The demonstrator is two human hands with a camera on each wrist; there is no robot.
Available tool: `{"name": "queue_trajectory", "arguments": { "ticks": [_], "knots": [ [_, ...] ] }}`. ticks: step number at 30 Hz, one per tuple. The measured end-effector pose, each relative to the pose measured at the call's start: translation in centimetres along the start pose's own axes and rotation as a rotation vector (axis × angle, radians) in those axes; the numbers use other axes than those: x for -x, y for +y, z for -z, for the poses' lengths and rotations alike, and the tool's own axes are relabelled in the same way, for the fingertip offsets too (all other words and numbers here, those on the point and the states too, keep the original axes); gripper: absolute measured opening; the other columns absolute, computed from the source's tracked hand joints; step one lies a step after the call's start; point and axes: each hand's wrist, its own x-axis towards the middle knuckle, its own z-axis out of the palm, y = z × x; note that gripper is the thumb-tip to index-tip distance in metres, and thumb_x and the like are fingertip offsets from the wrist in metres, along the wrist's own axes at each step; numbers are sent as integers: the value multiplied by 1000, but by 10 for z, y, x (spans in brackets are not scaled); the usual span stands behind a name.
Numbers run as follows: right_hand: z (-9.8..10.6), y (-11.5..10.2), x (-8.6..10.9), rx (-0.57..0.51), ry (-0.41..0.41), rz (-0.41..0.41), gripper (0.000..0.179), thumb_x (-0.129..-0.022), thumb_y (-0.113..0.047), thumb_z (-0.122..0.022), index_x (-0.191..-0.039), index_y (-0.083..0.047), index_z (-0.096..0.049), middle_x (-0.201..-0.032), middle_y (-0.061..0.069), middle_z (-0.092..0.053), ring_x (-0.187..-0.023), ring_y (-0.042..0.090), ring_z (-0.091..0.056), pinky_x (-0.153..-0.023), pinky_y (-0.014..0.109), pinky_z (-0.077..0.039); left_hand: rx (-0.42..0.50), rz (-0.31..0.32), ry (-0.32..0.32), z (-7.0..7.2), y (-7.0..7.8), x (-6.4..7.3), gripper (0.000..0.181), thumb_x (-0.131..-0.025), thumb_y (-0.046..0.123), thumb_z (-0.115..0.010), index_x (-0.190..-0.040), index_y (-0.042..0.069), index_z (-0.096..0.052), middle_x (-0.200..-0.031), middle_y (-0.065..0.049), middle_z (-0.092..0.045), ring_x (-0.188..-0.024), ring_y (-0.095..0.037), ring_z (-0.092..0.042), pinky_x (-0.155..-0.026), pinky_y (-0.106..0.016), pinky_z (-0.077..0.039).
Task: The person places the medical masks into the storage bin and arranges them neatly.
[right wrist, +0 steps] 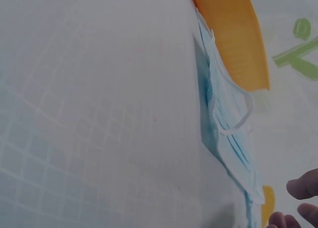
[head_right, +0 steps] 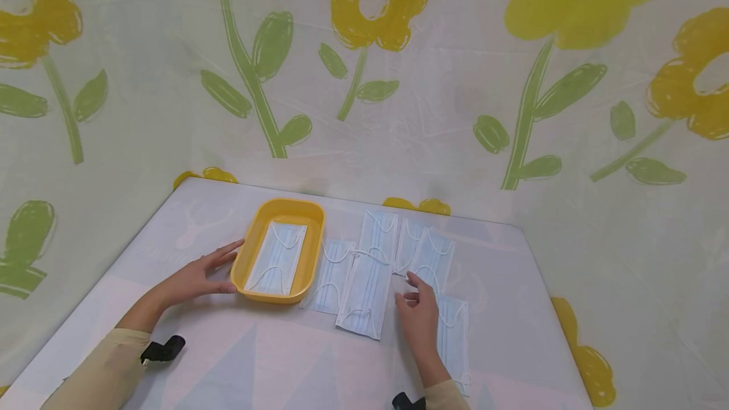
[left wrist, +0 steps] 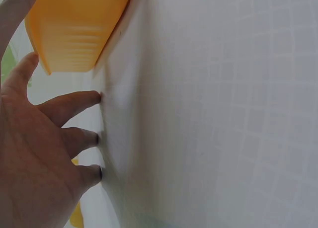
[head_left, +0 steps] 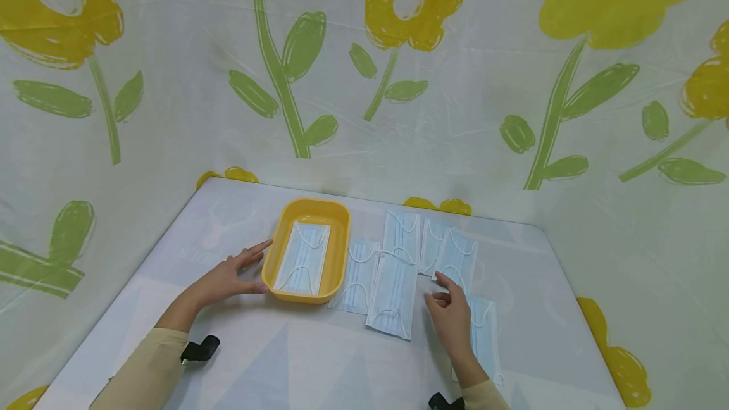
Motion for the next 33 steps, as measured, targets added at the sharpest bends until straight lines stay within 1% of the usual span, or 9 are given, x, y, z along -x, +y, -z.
{"name": "queue_trajectory", "arguments": {
  "ticks": [11,14,17,21,26,33],
  "knots": [
    [11,4,6,9,20,-22,50,-93,-6,-70,-142,-9,-57,-133,14,-61,-102,25,-64,-75,15,-53,-1,-3,0,0,-1,0,103,-78,48,-86,-162,33,-27,-155,-24,-42,-150,-55,-7,-116,-75,2],
    [15,6,7,18,18,-32,51,-94,-7,-69,-143,-9,-56,-134,14,-60,-104,25,-64,-76,14,-52,-2,-8,0,0,-1,-1,103,-78,48,-86,-162,33,-27,-154,-24,-42,-150,-55,-8,-116,-75,2],
    [19,8,8,18,10,-59,51,-95,-8,-68,-144,-10,-55,-136,13,-58,-106,25,-63,-77,14,-51,-6,-9,2,0,-2,-1,103,-78,48,-86,-162,33,-27,-155,-24,-42,-150,-55,-8,-116,-75,2],
    [24,11,9,25,-1,-83,52,-96,-9,-67,-146,-10,-53,-138,15,-57,-107,26,-62,-77,13,-51,-7,-11,5,0,-2,-1,103,-78,48,-86,-161,32,-28,-155,-24,-42,-150,-56,-8,-116,-75,2],
    [29,13,12,37,-2,-85,52,-96,-10,-66,-146,-9,-53,-137,16,-57,-108,27,-62,-76,14,-51,-7,-14,5,0,-2,0,103,-78,47,-86,-162,32,-28,-154,-24,-43,-150,-56,-8,-116,-75,2],
    [36,18,15,55,-7,-101,52,-96,-11,-67,-146,-9,-52,-138,15,-56,-112,28,-61,-79,12,-49,-9,-10,7,0,-1,1,102,-78,48,-86,-161,33,-28,-154,-24,-43,-150,-55,-9,-116,-75,1]
  ]
}}
